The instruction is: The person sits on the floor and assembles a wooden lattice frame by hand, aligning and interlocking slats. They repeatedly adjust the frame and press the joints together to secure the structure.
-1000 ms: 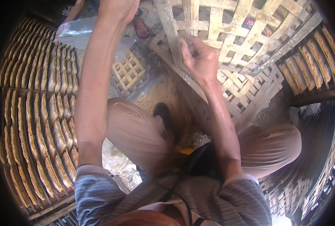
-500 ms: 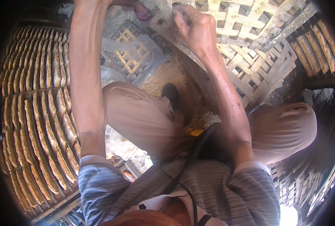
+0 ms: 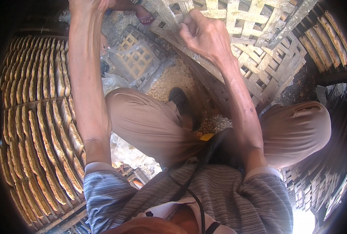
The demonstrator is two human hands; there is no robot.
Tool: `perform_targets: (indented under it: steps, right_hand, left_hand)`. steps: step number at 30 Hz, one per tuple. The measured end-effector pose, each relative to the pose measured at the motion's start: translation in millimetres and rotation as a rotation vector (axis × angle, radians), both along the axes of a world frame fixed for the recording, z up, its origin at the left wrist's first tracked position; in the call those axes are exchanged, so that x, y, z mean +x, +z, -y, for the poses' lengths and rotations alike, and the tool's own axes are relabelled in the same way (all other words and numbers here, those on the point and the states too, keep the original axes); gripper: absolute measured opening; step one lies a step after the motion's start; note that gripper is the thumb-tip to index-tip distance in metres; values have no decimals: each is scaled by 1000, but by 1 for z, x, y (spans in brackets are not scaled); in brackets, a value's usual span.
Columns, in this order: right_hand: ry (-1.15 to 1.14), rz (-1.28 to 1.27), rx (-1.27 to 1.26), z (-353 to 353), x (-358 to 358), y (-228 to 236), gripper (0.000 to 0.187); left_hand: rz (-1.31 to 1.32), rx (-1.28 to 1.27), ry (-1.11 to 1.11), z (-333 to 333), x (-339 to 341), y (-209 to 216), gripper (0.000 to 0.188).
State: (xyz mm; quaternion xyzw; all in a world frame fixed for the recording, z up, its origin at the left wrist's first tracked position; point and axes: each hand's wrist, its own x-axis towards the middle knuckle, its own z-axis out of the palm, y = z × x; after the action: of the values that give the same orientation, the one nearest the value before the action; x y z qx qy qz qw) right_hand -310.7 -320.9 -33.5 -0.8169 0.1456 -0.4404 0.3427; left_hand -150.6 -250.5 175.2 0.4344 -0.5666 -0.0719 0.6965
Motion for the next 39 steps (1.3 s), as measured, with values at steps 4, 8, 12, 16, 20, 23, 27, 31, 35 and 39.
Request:
perform_targets:
  steps: [4, 8, 12, 16, 20, 23, 27, 31, 35, 39]
  right_hand:
    - [-57, 38, -137, -2, 10, 8, 16]
    - [-106, 11, -198, -10, 25, -3, 17]
    - [-107, 3, -123, -10, 27, 0, 15]
    - [-138, -30, -108, -5, 30, -3, 13]
    - [-83, 186, -43, -7, 30, 3, 10]
    - [41, 218, 78, -16, 23, 8, 13]
    - [36, 138, -104, 7, 8, -17, 15]
    - [-229, 186, -41, 20, 3, -24, 17]
    - [-114, 130, 72, 24, 1, -17, 25]
    - [-52, 21, 205, 24, -4, -9, 18]
  left_hand:
    - [-35, -5, 76, 3, -14, -1, 44]
    - [-297, -10, -162, 7, 22, -6, 41]
    - [-85, -10, 20, 2, -2, 3, 38]
    - [-72, -22, 3, 9, 6, 0, 36]
    - [-103, -9, 16, 11, 8, 1, 36]
    - [-60, -16, 18, 7, 11, 1, 36]
    - [-68, -7, -6, 5, 9, 1, 38]
    - [-40, -19, -120, 1, 9, -1, 41]
    - [-62, -33, 10, 2, -10, -2, 43]
    - [-44, -15, -101, 0, 10, -3, 44]
